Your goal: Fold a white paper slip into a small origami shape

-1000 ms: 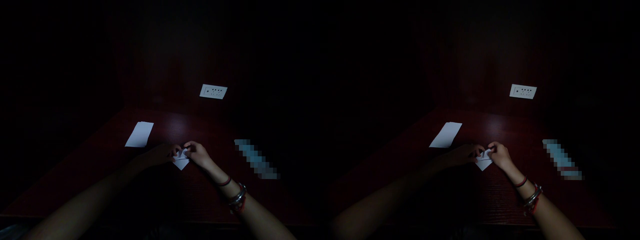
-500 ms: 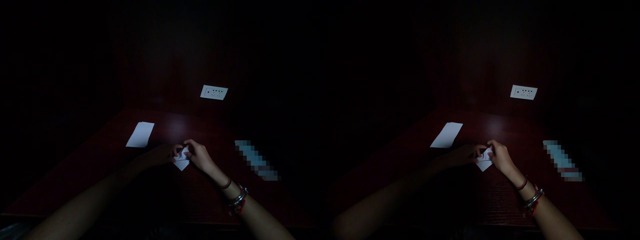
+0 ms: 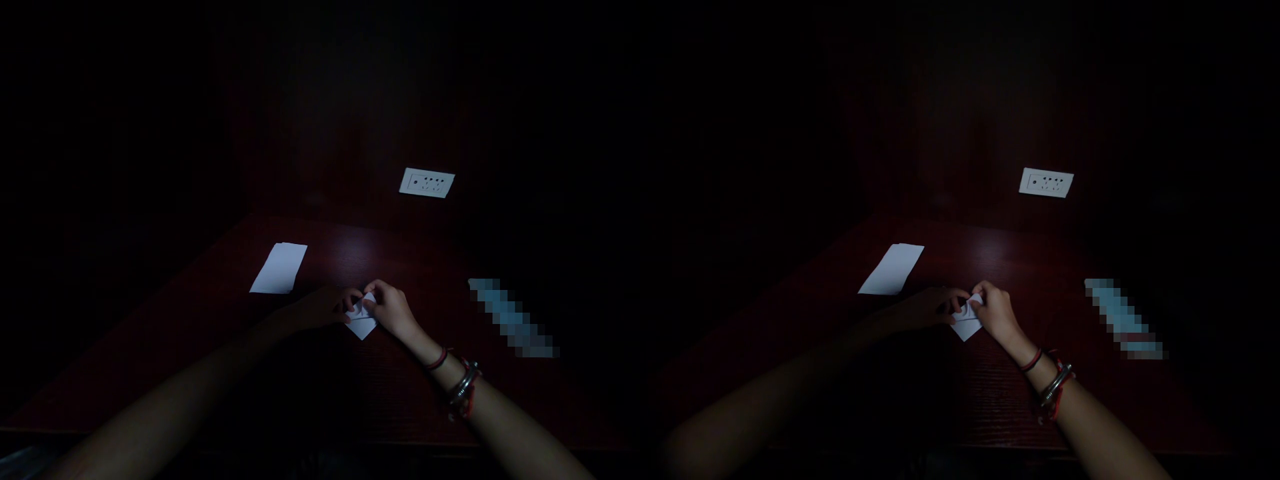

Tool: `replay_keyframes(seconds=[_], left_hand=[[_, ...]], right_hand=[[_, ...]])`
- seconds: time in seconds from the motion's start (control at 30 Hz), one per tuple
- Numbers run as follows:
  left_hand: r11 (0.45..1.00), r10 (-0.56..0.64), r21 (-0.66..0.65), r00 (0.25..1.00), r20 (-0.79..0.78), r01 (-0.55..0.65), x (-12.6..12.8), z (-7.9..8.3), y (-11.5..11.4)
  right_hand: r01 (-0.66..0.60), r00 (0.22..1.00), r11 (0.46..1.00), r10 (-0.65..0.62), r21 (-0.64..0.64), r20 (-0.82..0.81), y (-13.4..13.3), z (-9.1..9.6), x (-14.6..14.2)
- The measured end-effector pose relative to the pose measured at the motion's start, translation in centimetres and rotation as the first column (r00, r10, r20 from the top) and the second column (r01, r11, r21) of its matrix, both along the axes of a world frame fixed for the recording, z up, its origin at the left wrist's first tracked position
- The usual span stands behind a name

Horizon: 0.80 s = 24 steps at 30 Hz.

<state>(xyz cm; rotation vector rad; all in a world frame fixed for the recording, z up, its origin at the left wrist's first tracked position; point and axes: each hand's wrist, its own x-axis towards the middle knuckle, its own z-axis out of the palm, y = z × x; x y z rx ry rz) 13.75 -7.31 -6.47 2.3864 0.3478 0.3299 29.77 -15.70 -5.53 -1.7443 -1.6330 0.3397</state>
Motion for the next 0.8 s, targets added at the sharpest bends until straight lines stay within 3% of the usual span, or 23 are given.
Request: replay_keyframes(seconds=[0.37, 0.63, 0.8], left_hand=[[1.0, 0.007, -0.016, 1.0, 0.012, -0.007, 0.3, -0.2, -0.3], [0.999, -0.03, -0.021, 0.999, -0.012, 0.029, -0.2, 0.6, -0.5], [1.0, 0.005, -0.006, 1.0, -0.006, -0.005, 0.0, 0.2, -0.4]], right_hand=[[0.01, 0.999, 1.0, -0.01, -0.022, -0.036, 1.4, -0.8, 0.4], [-0.105, 0.986, 0.994, 0.103, -0.009, -0.129, 0.8, -0.4, 0.6], [-0.06, 0.993, 0.998, 0.06, 0.004, -0.104, 1.0, -0.6, 0.6]])
